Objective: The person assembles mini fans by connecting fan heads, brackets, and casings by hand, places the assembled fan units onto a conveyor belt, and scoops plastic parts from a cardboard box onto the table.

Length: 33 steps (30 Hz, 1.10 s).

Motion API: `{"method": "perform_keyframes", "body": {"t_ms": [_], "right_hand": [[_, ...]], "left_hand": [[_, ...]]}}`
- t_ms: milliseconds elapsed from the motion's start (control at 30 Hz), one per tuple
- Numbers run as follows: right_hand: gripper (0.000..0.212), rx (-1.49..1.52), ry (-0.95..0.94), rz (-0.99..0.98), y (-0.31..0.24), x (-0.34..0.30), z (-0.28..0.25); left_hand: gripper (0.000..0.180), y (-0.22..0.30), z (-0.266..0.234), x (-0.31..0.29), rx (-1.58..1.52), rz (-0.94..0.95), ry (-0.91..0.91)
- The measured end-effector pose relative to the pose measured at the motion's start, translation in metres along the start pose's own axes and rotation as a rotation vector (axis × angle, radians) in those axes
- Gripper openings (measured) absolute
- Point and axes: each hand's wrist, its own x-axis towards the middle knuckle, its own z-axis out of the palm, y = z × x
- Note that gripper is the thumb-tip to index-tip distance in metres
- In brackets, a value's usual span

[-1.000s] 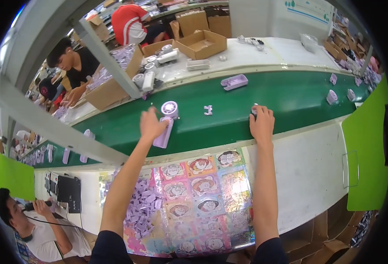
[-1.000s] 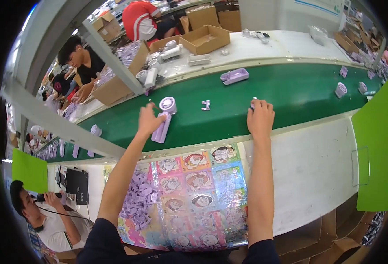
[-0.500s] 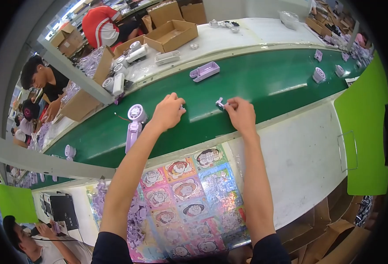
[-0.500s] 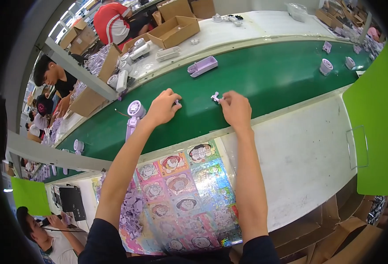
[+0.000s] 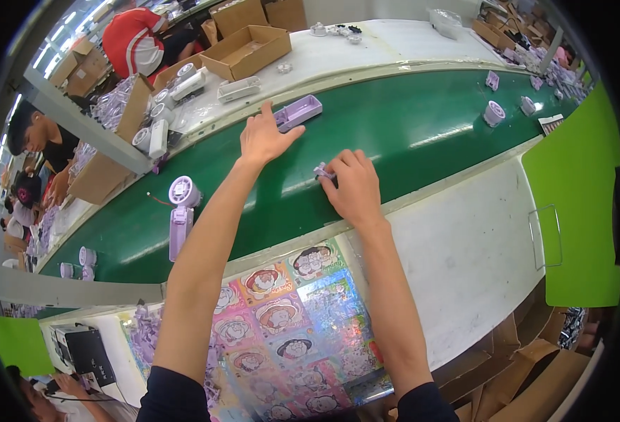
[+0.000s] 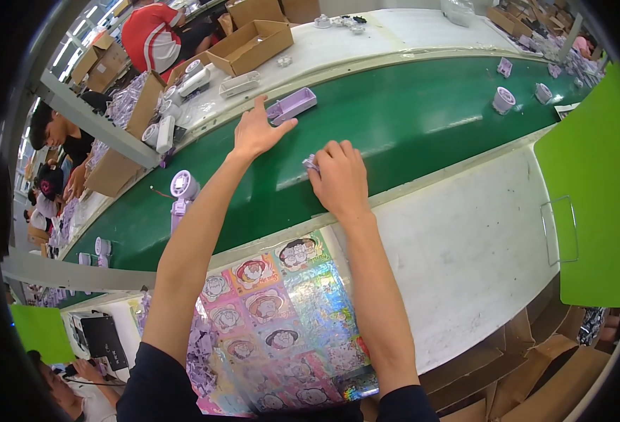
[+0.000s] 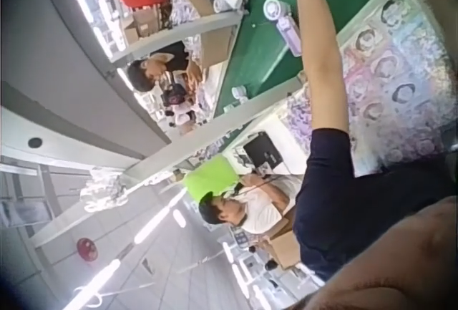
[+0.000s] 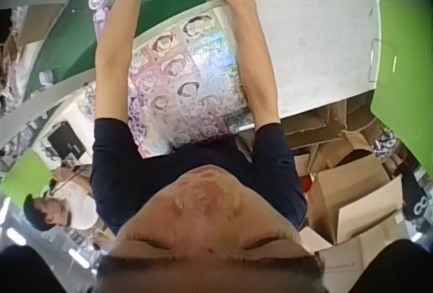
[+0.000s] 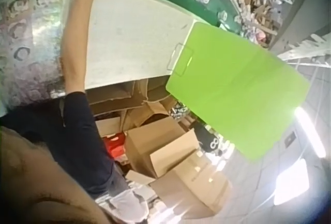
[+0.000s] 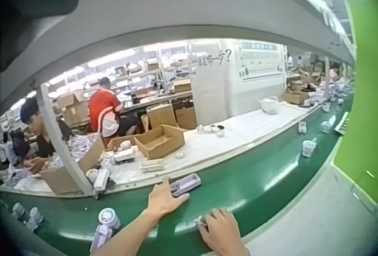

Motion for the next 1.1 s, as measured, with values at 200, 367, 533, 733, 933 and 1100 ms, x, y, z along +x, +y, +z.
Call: {"method": "perform_keyframes", "body": {"t_ms": [200,367,533,733,933,1100], "right_hand": [[0.013,0.017,0.291,-0.093,-0.017,0.014,-0.010],[0.013,-0.002,0.513,-0.004,-0.008,0.015,-0.010],[0.013,0.101,0.554,0.306,0.019,0.003,-0.021],[0.022,0.239,0.677,0.590,0.032,-0.046,-0.066],[0.010,0.183,0.258,0.337,-0.025,-0.144,-0.111],[0.015,0.122,0.242,0.434,-0.039,-0.203,-0.135]], "left_hand": [[0.082,-0.016,0.013,0.006,0.026,-0.086,-0.001],[0.083,-0.022,-0.016,-0.019,-0.150,-0.091,0.137],[0.067,0.016,-0.059,-0.087,-0.288,-0.035,0.087],[0.057,0.057,-0.078,-0.201,-0.314,0.144,-0.003],[0.056,0.060,-0.061,-0.285,-0.324,0.276,-0.085],[0.067,0.052,-0.078,-0.299,-0.214,0.391,-0.389]]}}
